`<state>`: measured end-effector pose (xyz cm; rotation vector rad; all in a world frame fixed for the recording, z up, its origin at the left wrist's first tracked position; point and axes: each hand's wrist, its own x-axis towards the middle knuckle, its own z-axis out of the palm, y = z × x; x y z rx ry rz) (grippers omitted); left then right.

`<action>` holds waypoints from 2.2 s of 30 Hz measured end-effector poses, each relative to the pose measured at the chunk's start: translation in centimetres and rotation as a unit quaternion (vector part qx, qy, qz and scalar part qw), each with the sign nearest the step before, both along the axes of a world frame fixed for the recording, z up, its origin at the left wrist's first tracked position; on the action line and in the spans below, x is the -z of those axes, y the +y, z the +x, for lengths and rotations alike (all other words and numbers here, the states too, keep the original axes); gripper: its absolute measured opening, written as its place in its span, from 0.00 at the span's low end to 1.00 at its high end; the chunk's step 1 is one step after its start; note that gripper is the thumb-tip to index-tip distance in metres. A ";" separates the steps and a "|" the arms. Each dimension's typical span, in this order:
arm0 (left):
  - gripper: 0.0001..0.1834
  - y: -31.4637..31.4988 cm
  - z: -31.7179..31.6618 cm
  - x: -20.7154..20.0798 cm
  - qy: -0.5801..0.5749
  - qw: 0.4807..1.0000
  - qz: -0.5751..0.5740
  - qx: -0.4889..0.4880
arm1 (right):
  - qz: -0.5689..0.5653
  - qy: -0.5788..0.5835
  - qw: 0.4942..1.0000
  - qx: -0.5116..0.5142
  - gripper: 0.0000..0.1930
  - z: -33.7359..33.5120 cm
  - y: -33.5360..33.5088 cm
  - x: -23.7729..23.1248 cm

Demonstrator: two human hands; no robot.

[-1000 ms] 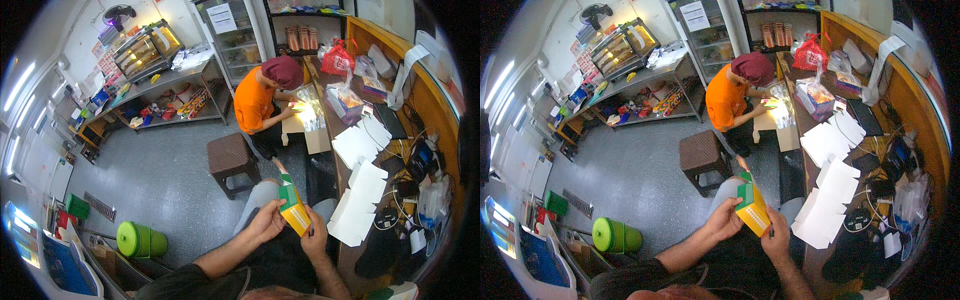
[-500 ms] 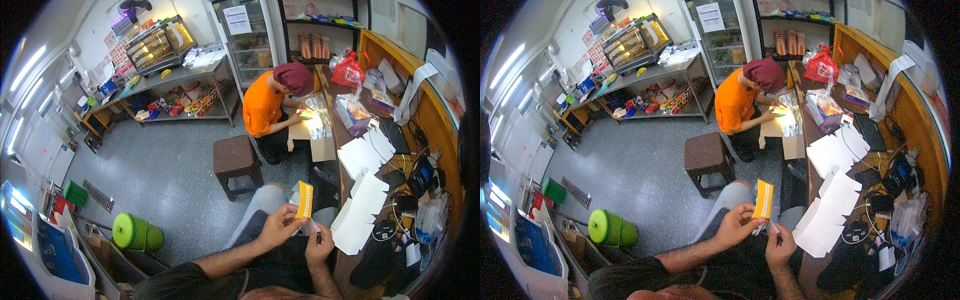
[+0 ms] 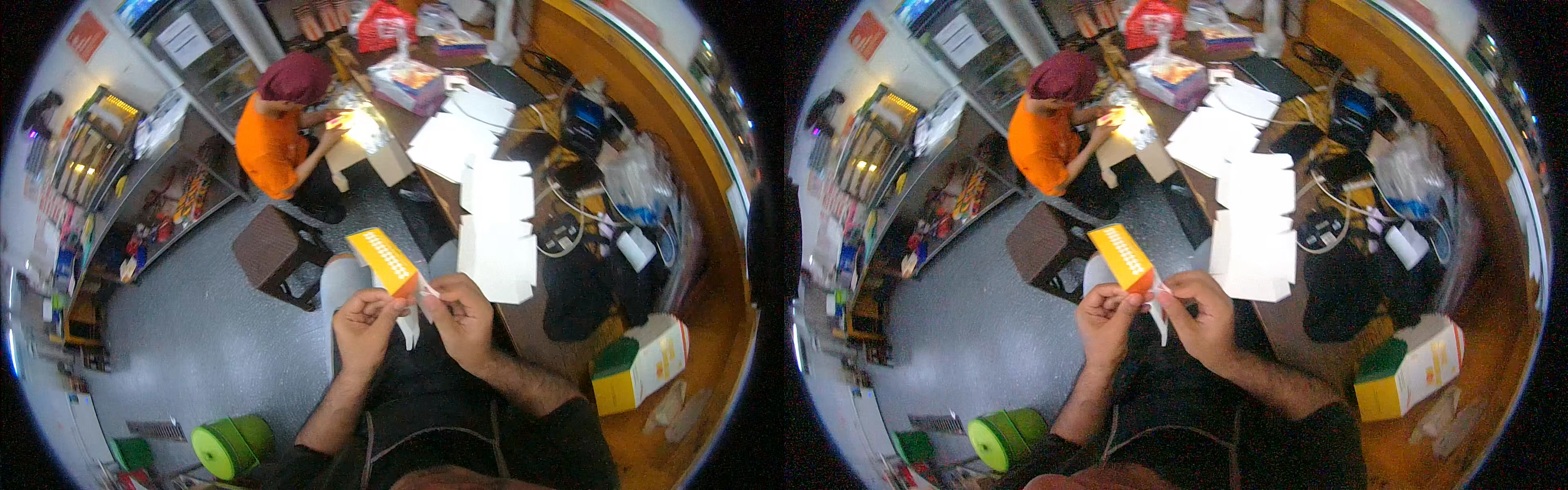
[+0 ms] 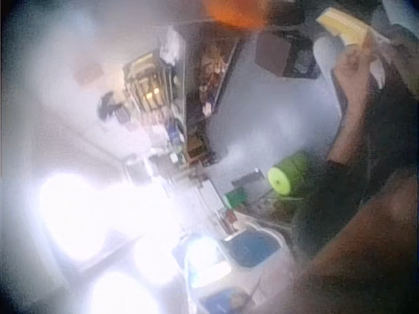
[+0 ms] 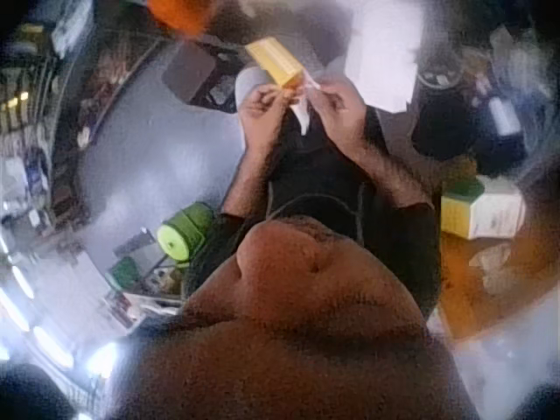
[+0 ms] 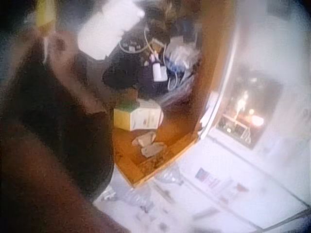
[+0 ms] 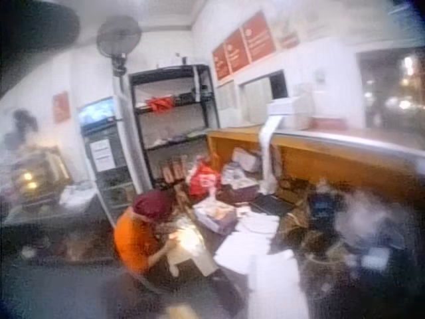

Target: The person assembles small cardboard boxes by folding flat pieces and applying adhesive tape to secure the edges. They handle multiple boxes one at a time, folding flaps and taping seams to form finished containers.

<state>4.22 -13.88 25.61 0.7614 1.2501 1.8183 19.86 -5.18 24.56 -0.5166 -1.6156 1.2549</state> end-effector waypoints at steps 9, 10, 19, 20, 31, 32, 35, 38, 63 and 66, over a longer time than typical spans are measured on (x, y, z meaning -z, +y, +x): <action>0.09 -0.4 0.0 -1.3 0.046 0.997 -0.033 0.048 | 0.024 -0.029 0.999 0.007 0.05 0.0 0.8 -3.6; 0.09 -0.6 0.3 -1.7 0.064 0.994 -0.080 0.037 | 0.028 -0.040 0.999 0.000 0.05 0.3 0.6 -3.4; 0.10 0.1 -0.1 -1.0 -0.011 0.994 -0.055 0.099 | -0.008 -0.043 0.999 0.004 0.07 0.0 0.7 -2.2; 0.11 0.1 0.2 -1.3 -0.014 0.994 -0.058 0.094 | -0.011 -0.047 0.999 0.002 0.07 0.1 0.8 -2.1; 0.15 0.1 0.2 -0.8 0.115 0.988 -0.051 0.090 | 0.089 -0.105 0.989 0.052 0.07 0.3 0.9 -3.1; 0.14 0.2 0.1 -0.8 0.096 0.988 -0.065 0.101 | 0.094 -0.105 0.988 0.056 0.06 0.4 0.8 -3.0; 0.14 0.0 -1.0 -1.0 0.062 0.986 -0.083 0.133 | 0.108 -0.079 0.990 0.046 0.06 0.0 0.8 -3.1; 0.13 0.1 -1.3 -0.4 0.037 0.990 -0.053 0.125 | 0.142 -0.103 0.983 0.054 0.07 0.4 1.0 -3.5; 0.11 -2.1 -1.3 -4.0 0.265 0.958 -0.106 0.003 | 0.150 0.051 0.985 -0.064 0.07 1.7 0.3 -5.9; 0.13 -2.1 -1.7 -3.6 0.280 0.957 -0.074 0.015 | 0.164 0.026 0.983 -0.075 0.08 1.8 0.4 -6.0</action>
